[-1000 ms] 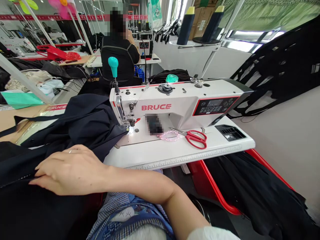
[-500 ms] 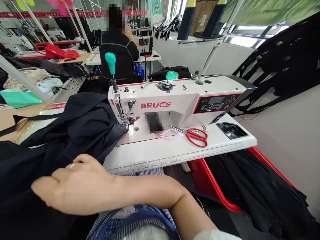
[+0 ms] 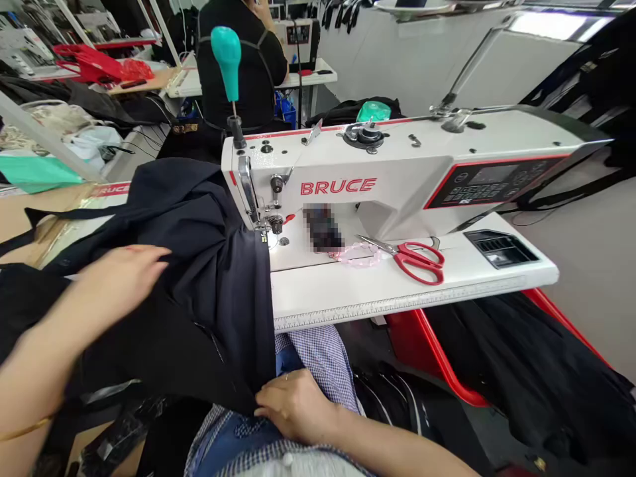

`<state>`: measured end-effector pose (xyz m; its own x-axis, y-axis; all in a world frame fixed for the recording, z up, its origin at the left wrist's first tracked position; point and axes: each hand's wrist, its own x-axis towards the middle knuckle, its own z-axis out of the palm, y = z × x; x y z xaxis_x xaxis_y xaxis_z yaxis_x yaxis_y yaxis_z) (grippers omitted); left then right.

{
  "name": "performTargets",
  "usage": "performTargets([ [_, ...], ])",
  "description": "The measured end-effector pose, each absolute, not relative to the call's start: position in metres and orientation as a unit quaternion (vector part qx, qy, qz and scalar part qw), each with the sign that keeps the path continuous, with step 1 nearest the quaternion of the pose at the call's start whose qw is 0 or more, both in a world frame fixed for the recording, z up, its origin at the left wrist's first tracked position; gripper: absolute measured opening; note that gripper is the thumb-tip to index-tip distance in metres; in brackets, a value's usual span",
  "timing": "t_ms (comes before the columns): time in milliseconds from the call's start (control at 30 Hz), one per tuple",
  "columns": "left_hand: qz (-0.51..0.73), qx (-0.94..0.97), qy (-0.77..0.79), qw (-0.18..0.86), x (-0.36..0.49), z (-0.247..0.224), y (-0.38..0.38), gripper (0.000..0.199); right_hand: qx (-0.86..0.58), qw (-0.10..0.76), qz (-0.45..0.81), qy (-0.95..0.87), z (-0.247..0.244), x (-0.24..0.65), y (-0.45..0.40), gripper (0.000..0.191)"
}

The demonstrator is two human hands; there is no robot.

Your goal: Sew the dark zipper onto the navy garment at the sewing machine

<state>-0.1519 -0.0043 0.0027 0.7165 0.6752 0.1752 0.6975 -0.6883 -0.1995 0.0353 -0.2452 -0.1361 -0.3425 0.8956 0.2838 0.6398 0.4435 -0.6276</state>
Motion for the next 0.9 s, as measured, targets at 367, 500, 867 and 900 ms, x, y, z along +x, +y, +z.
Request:
performTargets([
  [367,-0.081,-0.979,-0.186,0.023,-0.051,-0.109,0.014,0.039,-0.486,0.334,0.367,-0.72,-0.137,0.052,-0.228,0.046],
  [500,-0.116,-0.977,-0.18,-0.007,-0.061,-0.118,0.021,0.039,-0.465,0.353,0.429,-0.69,-0.126,0.056,-0.221,0.049],
  [867,-0.125,-0.972,-0.197,-0.039,-0.059,-0.118,0.02,0.04,-0.478,0.335,0.351,-0.732,-0.12,0.052,-0.225,0.051],
  [900,-0.126,-0.97,-0.202,-0.042,-0.059,-0.117,0.019,0.04,-0.48,0.328,0.33,-0.744,-0.12,0.051,-0.227,0.05],
])
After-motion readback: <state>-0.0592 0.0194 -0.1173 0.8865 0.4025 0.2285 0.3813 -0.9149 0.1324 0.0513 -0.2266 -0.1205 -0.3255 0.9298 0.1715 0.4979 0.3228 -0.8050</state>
